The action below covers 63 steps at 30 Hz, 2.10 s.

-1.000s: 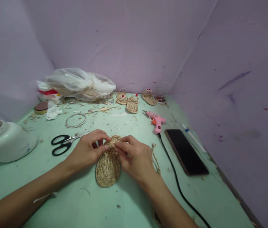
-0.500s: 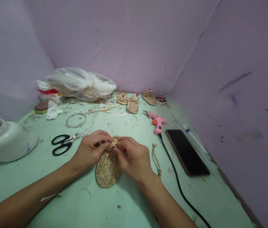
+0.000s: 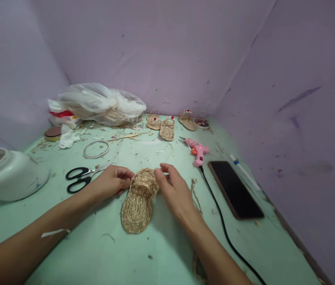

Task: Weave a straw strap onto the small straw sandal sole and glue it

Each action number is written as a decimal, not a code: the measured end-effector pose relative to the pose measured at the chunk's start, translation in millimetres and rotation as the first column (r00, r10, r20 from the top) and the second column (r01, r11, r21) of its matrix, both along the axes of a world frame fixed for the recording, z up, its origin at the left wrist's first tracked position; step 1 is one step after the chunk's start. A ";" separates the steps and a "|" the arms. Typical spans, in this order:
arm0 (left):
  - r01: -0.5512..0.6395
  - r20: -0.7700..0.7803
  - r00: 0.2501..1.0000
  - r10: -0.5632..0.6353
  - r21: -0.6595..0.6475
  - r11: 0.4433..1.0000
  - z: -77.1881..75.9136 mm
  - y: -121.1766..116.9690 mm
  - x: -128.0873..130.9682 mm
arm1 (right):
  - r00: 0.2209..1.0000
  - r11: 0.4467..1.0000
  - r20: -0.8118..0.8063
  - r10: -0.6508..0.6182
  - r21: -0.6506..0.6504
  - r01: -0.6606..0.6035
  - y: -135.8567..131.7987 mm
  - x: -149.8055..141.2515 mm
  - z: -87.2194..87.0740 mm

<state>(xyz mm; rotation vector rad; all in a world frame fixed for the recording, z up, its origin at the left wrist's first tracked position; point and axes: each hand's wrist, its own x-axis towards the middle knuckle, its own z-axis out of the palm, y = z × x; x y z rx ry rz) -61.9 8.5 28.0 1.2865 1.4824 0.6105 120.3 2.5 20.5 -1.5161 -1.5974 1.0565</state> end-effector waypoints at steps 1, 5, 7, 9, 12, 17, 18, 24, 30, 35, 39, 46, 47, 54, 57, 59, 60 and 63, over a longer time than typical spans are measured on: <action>-0.007 0.025 1.000 0.006 0.017 1.000 1.3 -1.5 1.3 | 0.995 0.999 -0.092 0.025 -0.031 -0.028 2.0 0.9 -0.8; 0.018 0.128 0.991 -0.035 0.134 0.991 8.8 -9.9 6.8 | 0.934 0.972 -0.314 0.168 -0.103 -0.210 5.5 5.4 3.2; 0.030 0.195 0.979 -0.058 0.144 0.989 13.3 -15.7 10.8 | 0.919 0.952 -0.328 0.217 -0.139 -0.274 5.0 9.7 9.3; 0.037 0.278 0.958 -0.067 0.111 0.993 17.4 -21.9 15.9 | 0.905 0.928 -0.324 0.275 -0.156 -0.338 4.1 15.1 15.2; 0.014 0.372 0.928 -0.031 0.049 0.999 21.9 -29.2 23.7 | 0.883 0.895 -0.305 0.357 -0.160 -0.417 3.1 22.5 19.2; -0.020 0.380 0.925 0.027 -0.021 1.000 21.7 -32.9 28.7 | 0.864 0.882 -0.336 0.375 -0.157 -0.444 1.5 26.5 17.6; -0.036 0.360 0.933 0.025 0.024 0.999 20.5 -32.9 28.3 | 0.865 0.886 -0.337 0.373 -0.148 -0.439 0.9 25.6 17.6; -0.074 0.232 0.972 -0.021 0.393 0.917 13.8 -38.1 25.4 | 0.892 0.921 -0.243 0.382 0.018 -0.389 -3.7 17.5 21.2; -0.018 0.072 0.996 -0.043 0.683 0.730 9.6 -48.4 28.6 | 0.881 0.904 -0.271 0.389 -0.070 -0.421 -4.8 18.6 20.6; 0.054 -0.025 0.997 -0.070 0.893 0.447 -0.4 -50.1 28.0 | 0.879 0.901 -0.292 0.376 -0.106 -0.420 -4.8 17.9 20.8; 0.165 -0.169 0.985 -0.019 0.925 0.342 -4.6 -51.3 25.9 | 0.863 0.893 -0.328 0.384 -0.107 -0.438 -6.8 15.9 22.7; 0.258 -0.280 0.960 -0.016 0.860 0.439 2.8 -42.4 18.6 | 0.878 0.910 -0.252 0.406 0.024 -0.414 -3.6 14.6 18.2; 0.257 -0.279 0.960 -0.017 0.857 0.448 3.5 -41.3 17.9 | 0.878 0.907 -0.237 0.416 0.039 -0.419 -3.0 14.7 18.2; 0.273 -0.273 0.960 -0.066 0.855 0.440 4.0 -43.5 20.8 | 0.862 0.877 -0.168 0.478 0.045 -0.478 -3.6 15.3 25.6; 0.270 -0.280 0.959 -0.034 0.878 0.396 2.3 -46.1 23.2 | 0.854 0.871 -0.176 0.490 0.047 -0.490 -3.4 14.9 27.5; 0.283 -0.305 0.952 0.002 0.885 0.371 1.0 -47.7 24.0 | 0.854 0.870 -0.172 0.491 0.043 -0.492 -3.1 15.1 28.0; 0.294 -0.322 0.947 0.019 0.885 0.362 0.5 -48.3 24.2 | 0.854 0.869 -0.169 0.492 0.039 -0.493 -3.1 15.2 27.9; 0.309 -0.349 0.935 0.057 0.884 0.351 0.1 -49.1 23.9 | 0.856 0.872 -0.175 0.486 0.024 -0.490 -3.3 15.7 27.0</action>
